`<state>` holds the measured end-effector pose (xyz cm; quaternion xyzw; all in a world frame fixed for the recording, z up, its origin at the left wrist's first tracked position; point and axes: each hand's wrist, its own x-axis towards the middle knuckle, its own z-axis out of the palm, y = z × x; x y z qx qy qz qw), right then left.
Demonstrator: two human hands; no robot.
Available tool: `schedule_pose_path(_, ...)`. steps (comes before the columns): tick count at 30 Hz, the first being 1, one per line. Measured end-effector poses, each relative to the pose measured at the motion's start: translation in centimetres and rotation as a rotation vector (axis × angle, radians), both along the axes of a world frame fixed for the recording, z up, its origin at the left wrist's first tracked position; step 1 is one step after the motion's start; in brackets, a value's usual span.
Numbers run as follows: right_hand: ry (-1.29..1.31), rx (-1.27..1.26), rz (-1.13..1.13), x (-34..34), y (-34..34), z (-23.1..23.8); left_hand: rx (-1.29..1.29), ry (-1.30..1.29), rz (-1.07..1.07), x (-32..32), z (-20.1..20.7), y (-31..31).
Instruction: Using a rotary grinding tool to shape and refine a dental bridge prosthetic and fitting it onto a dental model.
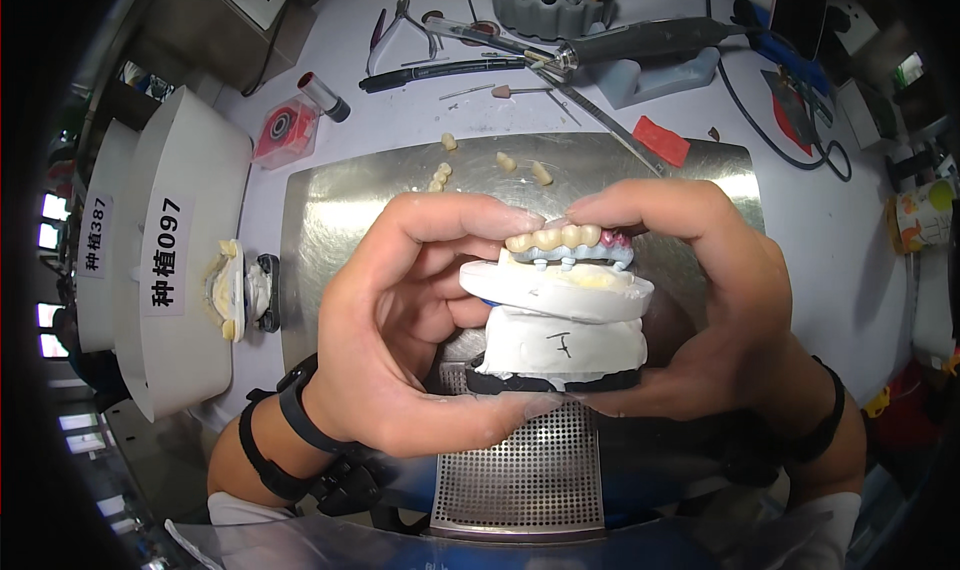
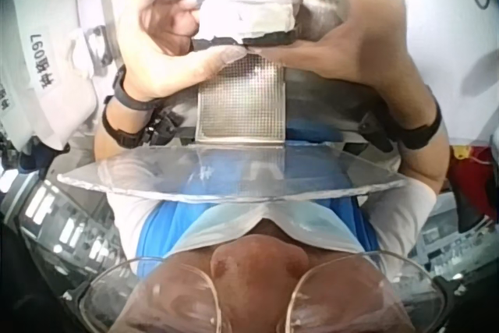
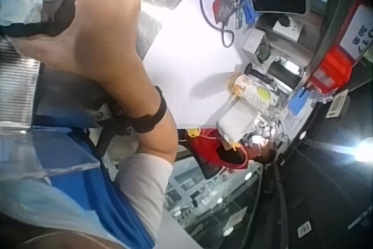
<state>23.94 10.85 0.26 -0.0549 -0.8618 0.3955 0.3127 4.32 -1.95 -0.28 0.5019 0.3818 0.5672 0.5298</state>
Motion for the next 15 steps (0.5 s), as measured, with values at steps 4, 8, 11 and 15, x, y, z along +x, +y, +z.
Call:
schedule_pose_path(4,0.018,-0.086,0.048,0.06,-0.13,-0.05,0.018,-0.003,-0.001,-0.02,0.34,-0.17)
schedule_pose_path(8,0.05,-0.156,0.06,-0.06,-0.21,-0.1,0.038,-0.009,0.003,-0.02,0.36,-0.08)
schedule_pose_path(11,0.056,-0.164,0.078,0.01,0.1,-0.16,0.026,-0.002,0.01,-0.11,0.13,-0.05)
schedule_pose_path(15,0.058,-0.213,0.111,0.06,0.13,-0.27,0.03,-0.001,0.0,-0.14,0.12,-0.07)
